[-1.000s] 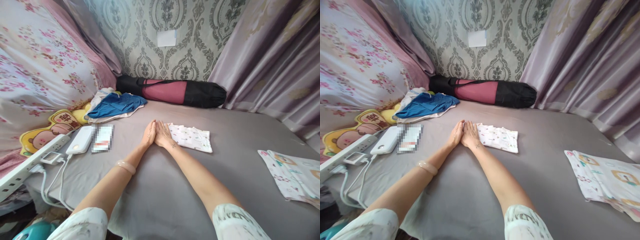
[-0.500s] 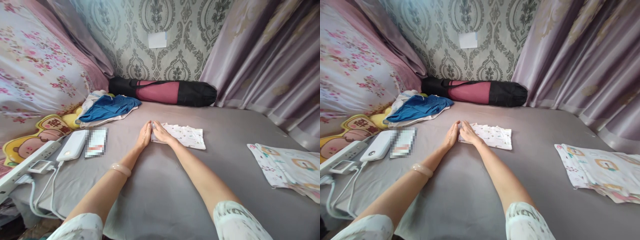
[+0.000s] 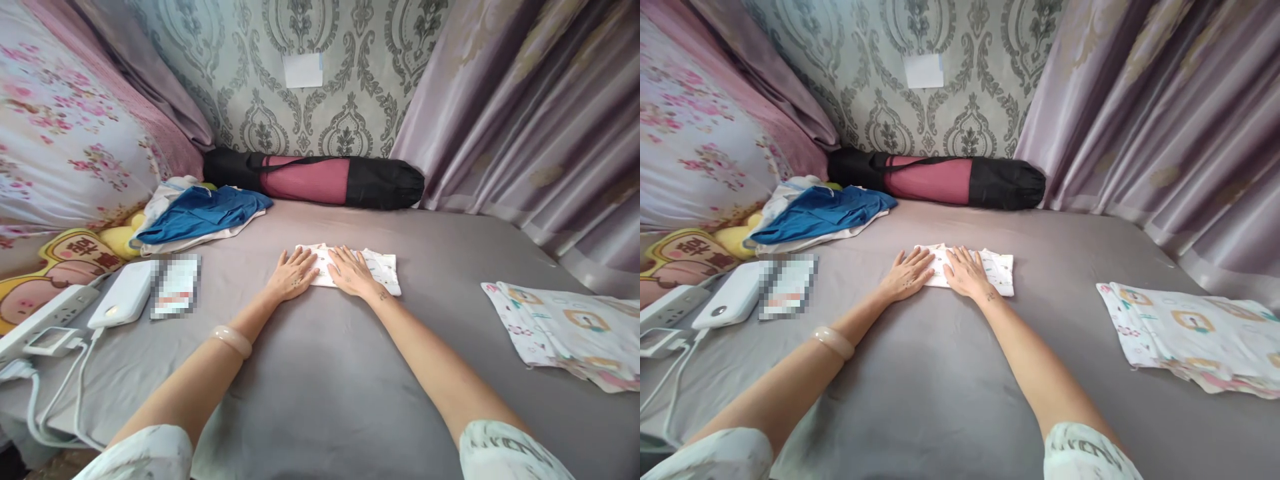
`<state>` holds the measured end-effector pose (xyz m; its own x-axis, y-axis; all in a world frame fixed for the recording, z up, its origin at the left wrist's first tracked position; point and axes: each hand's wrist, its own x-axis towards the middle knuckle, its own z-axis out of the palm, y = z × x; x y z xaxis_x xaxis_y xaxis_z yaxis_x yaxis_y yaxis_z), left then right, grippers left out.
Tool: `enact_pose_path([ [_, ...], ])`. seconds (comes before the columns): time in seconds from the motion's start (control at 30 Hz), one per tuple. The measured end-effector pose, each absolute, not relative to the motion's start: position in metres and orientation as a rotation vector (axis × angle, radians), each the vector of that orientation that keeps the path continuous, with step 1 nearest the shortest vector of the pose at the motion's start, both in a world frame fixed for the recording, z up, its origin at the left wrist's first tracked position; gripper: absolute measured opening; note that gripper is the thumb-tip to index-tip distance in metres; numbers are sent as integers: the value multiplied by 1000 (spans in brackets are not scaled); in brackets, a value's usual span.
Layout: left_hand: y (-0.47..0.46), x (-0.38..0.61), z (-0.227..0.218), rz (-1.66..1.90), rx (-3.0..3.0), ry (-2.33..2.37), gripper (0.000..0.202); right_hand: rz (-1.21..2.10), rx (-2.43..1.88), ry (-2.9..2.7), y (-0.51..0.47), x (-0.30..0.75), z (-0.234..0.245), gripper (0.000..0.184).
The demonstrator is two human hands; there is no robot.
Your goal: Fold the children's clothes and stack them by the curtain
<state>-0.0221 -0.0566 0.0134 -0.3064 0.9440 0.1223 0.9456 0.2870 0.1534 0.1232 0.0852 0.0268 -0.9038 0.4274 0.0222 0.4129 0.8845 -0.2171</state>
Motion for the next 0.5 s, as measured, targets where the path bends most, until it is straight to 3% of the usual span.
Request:
enact_pose_path([
  [0.5, -57, -24, 13, -330, -1872, -2528, 60, 306, -824, -2959, 103, 170, 32, 61],
])
